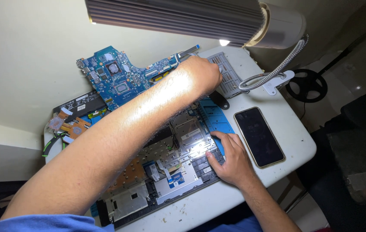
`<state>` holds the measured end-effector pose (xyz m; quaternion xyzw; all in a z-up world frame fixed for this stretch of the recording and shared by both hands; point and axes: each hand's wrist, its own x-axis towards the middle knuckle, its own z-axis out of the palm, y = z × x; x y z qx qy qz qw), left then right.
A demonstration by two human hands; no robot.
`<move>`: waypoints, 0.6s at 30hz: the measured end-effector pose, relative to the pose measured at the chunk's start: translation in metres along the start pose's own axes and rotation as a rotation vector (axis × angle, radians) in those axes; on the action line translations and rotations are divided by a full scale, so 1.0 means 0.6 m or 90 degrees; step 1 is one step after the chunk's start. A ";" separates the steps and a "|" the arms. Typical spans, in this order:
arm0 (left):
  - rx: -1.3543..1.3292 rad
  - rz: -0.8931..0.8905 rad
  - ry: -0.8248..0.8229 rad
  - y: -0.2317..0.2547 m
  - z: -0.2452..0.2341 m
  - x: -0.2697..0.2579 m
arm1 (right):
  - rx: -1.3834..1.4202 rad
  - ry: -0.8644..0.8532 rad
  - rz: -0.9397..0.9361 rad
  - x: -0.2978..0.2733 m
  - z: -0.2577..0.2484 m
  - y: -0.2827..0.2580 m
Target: The person is disassembling a laptop by removing screws with a screwdriver and disconnecting internal ribbon cables to lift the motherboard from the chassis.
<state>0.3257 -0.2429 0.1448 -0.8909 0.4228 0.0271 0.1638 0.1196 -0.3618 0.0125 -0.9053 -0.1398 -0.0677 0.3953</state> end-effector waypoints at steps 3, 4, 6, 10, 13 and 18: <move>-0.004 -0.016 -0.006 0.007 0.006 0.004 | -0.004 0.004 -0.001 0.000 0.000 0.001; -0.004 -0.017 -0.005 0.006 0.014 0.009 | -0.004 0.004 -0.002 0.000 0.000 0.000; -0.005 -0.071 -0.030 0.003 0.029 0.018 | 0.003 0.009 0.000 0.001 -0.001 -0.002; 0.022 -0.004 0.002 -0.005 0.002 -0.021 | 0.005 0.010 0.004 0.000 0.001 0.000; -0.011 -0.002 0.063 -0.008 0.014 -0.021 | -0.003 0.005 -0.006 0.000 0.000 0.001; -0.038 -0.062 0.021 -0.022 0.007 -0.070 | -0.006 0.011 -0.015 0.000 -0.002 -0.001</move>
